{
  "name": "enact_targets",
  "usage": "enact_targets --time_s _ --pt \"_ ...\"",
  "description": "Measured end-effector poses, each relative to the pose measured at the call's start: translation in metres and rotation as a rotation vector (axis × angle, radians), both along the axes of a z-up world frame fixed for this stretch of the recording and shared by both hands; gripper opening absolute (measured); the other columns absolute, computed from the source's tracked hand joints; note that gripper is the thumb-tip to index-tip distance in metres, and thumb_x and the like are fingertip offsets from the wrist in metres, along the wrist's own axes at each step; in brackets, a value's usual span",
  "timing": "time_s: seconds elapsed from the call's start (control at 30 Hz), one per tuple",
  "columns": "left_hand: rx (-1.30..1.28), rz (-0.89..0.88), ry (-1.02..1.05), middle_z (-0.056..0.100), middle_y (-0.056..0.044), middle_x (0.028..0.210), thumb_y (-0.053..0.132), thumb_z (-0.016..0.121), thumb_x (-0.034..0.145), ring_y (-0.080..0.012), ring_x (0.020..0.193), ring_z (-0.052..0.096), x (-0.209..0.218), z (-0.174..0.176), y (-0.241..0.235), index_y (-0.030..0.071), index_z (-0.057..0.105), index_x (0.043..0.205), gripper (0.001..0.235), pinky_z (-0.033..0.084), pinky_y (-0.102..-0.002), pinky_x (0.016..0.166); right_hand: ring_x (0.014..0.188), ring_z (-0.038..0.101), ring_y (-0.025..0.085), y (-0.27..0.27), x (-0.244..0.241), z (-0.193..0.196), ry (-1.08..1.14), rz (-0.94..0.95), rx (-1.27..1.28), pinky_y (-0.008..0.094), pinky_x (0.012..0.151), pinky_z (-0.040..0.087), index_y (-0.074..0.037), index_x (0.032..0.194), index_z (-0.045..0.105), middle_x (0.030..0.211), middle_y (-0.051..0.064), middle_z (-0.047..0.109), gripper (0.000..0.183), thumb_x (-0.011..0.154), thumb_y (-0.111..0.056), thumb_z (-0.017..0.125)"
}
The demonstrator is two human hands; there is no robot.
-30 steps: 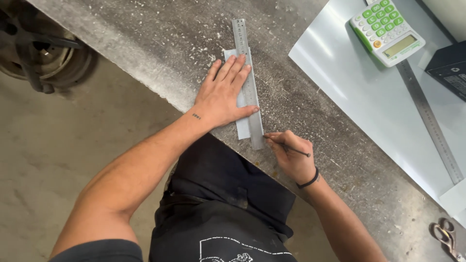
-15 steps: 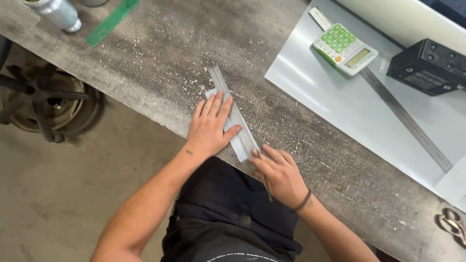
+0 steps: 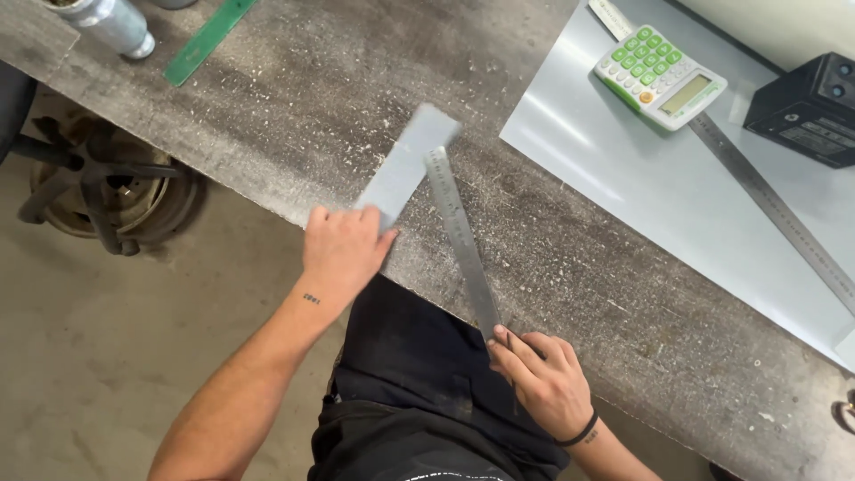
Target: Measuring, marking, and cutting insulation strips and placing them inside a motor stator
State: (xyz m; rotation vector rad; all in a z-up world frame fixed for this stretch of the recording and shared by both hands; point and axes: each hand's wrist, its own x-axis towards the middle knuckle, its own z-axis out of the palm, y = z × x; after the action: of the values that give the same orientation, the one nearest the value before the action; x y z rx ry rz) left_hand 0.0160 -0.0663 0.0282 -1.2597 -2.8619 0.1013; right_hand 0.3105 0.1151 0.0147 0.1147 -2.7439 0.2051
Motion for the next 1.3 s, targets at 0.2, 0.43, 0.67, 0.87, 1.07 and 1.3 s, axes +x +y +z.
enact_targets --time_s 0.2,0.43,0.67,0.87,1.07,1.3 --pt "0.519 -0.188 -0.061 0.068 0.000 0.094 0.045 0.067 0.098 -0.0251 0.081 0.059 -0.004 -0.015 -0.008 0.017 0.068 0.096 0.028 0.045 -0.040 0.070 0.109 0.060 0.020 -0.003 -0.019 0.000 -0.072 -0.061 -0.028 0.036 0.087 0.046 -0.025 0.122 0.068 0.135 -0.010 0.069 0.028 0.097 -0.037 0.067" --pt "0.319 -0.300 -0.270 0.055 -0.008 0.151 0.049 0.065 0.093 -0.0287 0.143 0.045 -0.012 -0.024 -0.001 0.018 0.063 0.137 0.053 0.025 -0.055 0.121 0.102 0.060 0.021 -0.011 -0.045 0.005 -0.057 -0.060 -0.039 0.036 0.083 0.044 -0.025 0.122 0.068 0.135 -0.010 0.069 0.028 0.097 -0.038 0.066" --pt "0.542 -0.313 -0.192 0.065 -0.014 0.134 0.059 0.069 0.088 -0.0322 0.129 0.058 0.005 -0.037 0.012 0.008 0.066 0.123 0.062 0.037 -0.052 0.117 0.099 0.059 0.023 -0.008 -0.059 0.001 -0.088 -0.002 -0.066 0.036 0.082 0.044 -0.024 0.123 0.069 0.132 -0.010 0.071 0.032 0.097 -0.042 0.066" --pt "0.579 -0.329 -0.117 0.064 -0.011 0.127 0.062 0.065 0.090 -0.0303 0.119 0.061 0.005 -0.032 0.013 0.009 0.065 0.125 0.064 0.043 -0.047 0.105 0.111 0.061 0.024 -0.007 -0.086 0.007 -0.093 0.078 -0.080 0.038 0.085 0.045 -0.023 0.120 0.068 0.128 -0.010 0.072 0.030 0.097 -0.043 0.065" --pt "0.502 -0.302 -0.075 0.062 -0.008 0.137 0.067 0.061 0.090 -0.0275 0.117 0.059 0.003 -0.035 0.018 0.012 0.063 0.134 0.071 0.041 -0.043 0.098 0.115 0.064 0.028 -0.003 -0.106 0.009 -0.048 0.159 -0.137 0.041 0.084 0.050 -0.019 0.113 0.069 0.113 -0.005 0.075 0.030 0.097 -0.045 0.066" --pt "0.514 -0.250 -0.162 0.059 -0.012 0.140 0.080 0.042 0.094 -0.0305 0.130 0.053 -0.015 -0.037 0.034 0.018 0.062 0.138 0.078 0.039 -0.049 0.106 0.120 0.067 0.024 0.010 -0.115 -0.009 -0.033 0.181 -0.212 0.037 0.094 0.052 -0.021 0.113 0.072 0.118 -0.001 0.076 0.025 0.099 -0.040 0.065"
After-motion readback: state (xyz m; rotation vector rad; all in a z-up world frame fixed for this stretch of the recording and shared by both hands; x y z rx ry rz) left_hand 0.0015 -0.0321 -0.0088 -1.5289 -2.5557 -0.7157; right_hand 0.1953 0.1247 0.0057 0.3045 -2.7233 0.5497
